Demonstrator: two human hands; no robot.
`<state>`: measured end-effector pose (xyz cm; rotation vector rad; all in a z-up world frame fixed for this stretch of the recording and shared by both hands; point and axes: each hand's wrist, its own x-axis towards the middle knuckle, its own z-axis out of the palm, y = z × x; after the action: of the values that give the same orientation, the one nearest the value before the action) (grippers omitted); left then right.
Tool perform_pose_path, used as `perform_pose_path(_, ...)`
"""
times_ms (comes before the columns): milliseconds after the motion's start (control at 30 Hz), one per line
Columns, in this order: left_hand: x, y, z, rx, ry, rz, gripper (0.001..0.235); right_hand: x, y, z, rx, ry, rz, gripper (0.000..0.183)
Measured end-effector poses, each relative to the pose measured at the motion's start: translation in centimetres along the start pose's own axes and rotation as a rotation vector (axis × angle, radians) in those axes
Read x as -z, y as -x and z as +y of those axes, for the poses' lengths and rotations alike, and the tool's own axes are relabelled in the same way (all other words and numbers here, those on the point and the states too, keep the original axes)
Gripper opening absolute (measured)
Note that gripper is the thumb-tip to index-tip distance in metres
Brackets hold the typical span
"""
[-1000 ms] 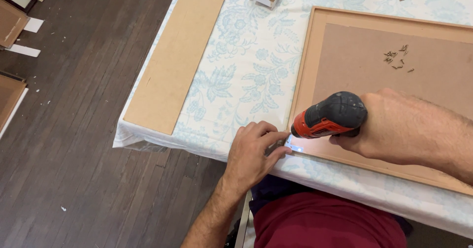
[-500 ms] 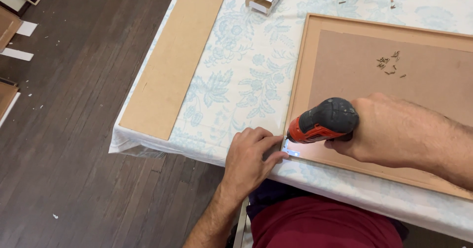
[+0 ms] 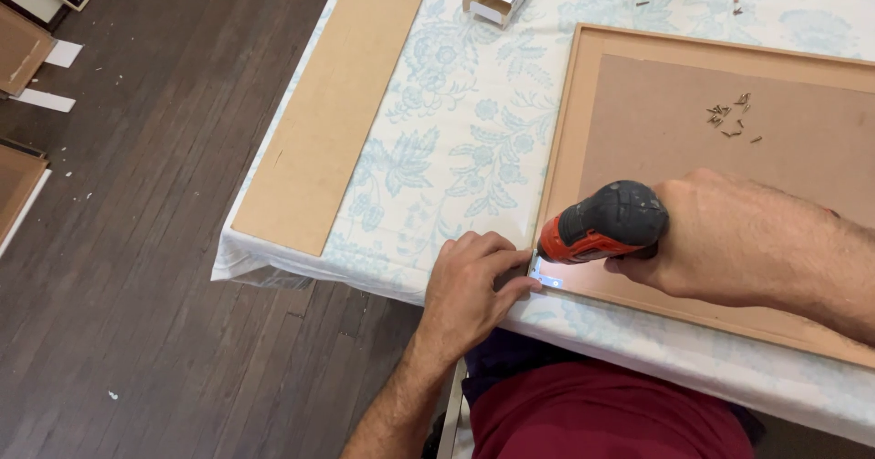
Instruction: Attaching metal corner brackets to wooden picture frames using a power drill and screws.
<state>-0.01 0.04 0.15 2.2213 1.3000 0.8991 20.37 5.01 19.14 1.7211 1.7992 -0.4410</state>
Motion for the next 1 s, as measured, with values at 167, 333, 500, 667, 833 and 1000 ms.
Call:
perform_pose_path(167,0.0,0.0,0.1,0.010,0.001,-0.010,0.035,0.0,0.0,0.0,0.019,0.011,0.003,0.035)
perform_pose_path(333,0.1,0.0,0.2,0.004,0.015,0.011,0.032,0.1,0.0,-0.2,0.017,0.015,-0.005,0.032)
perform_pose_path(500,0.2,0.0,0.3,0.010,0.019,0.010,0.031,-0.2,-0.2,0.0,0.026,0.025,0.001,0.031)
perform_pose_path(667,0.4,0.1,0.4,0.018,-0.011,-0.024,0.031,0.6,0.8,0.1,0.016,0.070,-0.031,0.042)
perform_pose_path(833,1.3,-0.3,0.7,0.076,0.043,-0.113,0.043,-0.4,1.5,3.8,-0.037,-0.479,0.139,0.037)
perform_pose_path(1000,2.3,-2.5,0.5,0.089,0.196,-0.088,0.034,-5.8,1.8,12.9,-0.059,-1.072,0.583,0.031)
